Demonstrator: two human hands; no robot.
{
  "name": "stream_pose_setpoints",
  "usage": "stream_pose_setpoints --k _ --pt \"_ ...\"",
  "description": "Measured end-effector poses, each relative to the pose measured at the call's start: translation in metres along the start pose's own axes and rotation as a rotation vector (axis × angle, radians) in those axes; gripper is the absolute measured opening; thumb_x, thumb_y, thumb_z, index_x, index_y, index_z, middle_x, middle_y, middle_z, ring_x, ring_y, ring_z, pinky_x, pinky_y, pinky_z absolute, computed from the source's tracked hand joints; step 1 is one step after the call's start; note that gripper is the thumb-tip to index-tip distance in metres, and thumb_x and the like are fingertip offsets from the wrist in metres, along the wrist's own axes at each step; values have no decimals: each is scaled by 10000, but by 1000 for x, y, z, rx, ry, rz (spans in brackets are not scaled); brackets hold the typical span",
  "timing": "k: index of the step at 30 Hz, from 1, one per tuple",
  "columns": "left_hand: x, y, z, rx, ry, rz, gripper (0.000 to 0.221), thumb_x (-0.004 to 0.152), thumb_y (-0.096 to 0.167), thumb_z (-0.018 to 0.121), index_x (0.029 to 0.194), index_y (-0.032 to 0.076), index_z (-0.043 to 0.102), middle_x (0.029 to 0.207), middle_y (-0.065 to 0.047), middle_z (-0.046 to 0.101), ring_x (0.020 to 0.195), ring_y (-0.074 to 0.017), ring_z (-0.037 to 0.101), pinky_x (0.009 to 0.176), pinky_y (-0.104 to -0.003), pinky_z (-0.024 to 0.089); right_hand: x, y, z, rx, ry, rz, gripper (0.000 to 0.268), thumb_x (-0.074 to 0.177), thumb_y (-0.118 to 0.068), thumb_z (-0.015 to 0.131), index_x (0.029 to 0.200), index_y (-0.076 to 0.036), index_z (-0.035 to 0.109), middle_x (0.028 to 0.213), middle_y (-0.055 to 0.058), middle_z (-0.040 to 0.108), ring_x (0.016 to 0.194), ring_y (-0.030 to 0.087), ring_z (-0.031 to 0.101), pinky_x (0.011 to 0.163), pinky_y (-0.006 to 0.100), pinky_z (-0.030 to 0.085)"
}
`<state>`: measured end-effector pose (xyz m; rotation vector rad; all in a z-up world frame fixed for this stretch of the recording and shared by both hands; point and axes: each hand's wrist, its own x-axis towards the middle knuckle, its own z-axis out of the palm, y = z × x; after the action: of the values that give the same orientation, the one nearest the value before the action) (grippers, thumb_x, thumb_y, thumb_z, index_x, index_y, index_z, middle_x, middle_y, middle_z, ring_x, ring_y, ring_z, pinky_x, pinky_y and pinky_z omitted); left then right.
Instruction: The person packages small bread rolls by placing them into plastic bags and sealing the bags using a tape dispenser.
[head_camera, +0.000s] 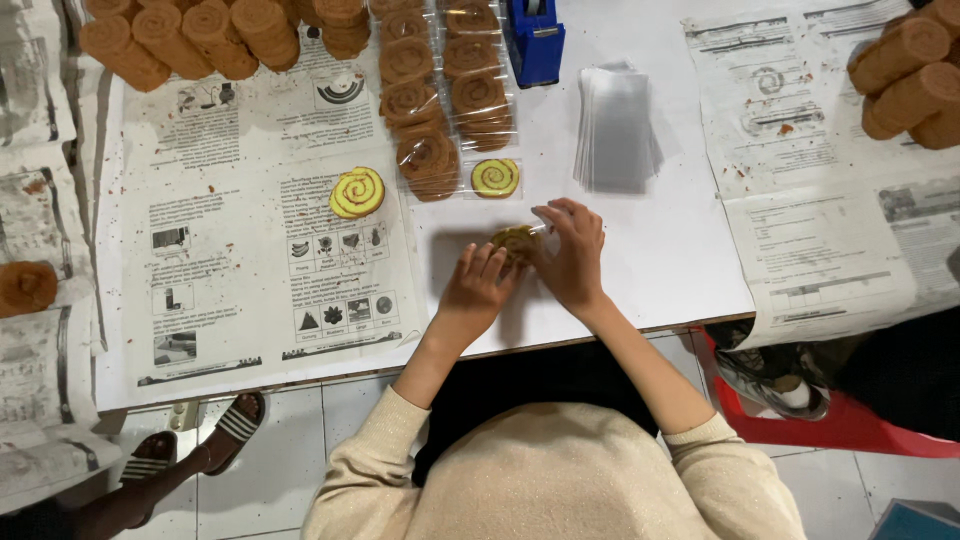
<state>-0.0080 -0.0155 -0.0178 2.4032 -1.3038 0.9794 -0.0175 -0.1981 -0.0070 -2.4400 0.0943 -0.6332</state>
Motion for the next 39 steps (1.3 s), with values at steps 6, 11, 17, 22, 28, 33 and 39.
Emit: stream_pose_setpoints --k 6,11,17,22,28,33,39 --pt "-5 1 6 -19 -21 -49 187 847 152 635 1034 150 617 1191 -156 558 1163 -336 560 996 -532 403 2 13 13 -60 -51 21 290 690 -315 814 920 -209 674 1130 -8 542 1085 294 462 862 445 397" --pt "12 -4 5 33 -2 -82 178 827 138 640 1005 131 627 1202 -138 559 1164 -306 564 973 -495 420 21 0 10 224 -100 95 233 770 -141 717 988 -163 638 861 106 664 769 341 638 697 436 509" --pt "47 -31 11 28 28 -181 357 787 165 645 1138 102 631 1244 -136 559 1217 -328 525 978 -506 403 86 23 46 309 24 226 279 775 -293 788 962 -167 624 760 55 648 654 259 636 625 395 501" --pt "41 -44 52 72 -60 -257 426 721 171 646 1140 91 649 1246 -127 576 1201 -305 535 990 -491 390 102 8 44 128 -102 180 298 807 -340 734 986 -129 625 923 110 646 896 354 628 782 459 523" --pt "40 -48 66 66 -55 -269 385 741 186 629 1117 106 647 1230 -119 570 1200 -325 539 996 -520 402 112 52 0 47 159 9 79 850 -252 719 886 -196 677 897 16 587 827 266 614 794 366 488" --pt "58 -43 67 90 7 -269 443 776 221 629 1193 71 613 1282 -153 547 1209 -336 529 1008 -502 381 118 125 -45 -436 110 367 369 804 -333 788 1029 -78 645 962 124 590 910 355 602 766 464 499" --pt "83 -22 90 -44 -25 -197 405 723 231 658 1102 89 653 1251 -153 558 1169 -345 534 979 -499 405 119 116 -49 -186 140 490 272 741 -274 823 847 -124 623 799 49 589 814 327 628 694 470 514"
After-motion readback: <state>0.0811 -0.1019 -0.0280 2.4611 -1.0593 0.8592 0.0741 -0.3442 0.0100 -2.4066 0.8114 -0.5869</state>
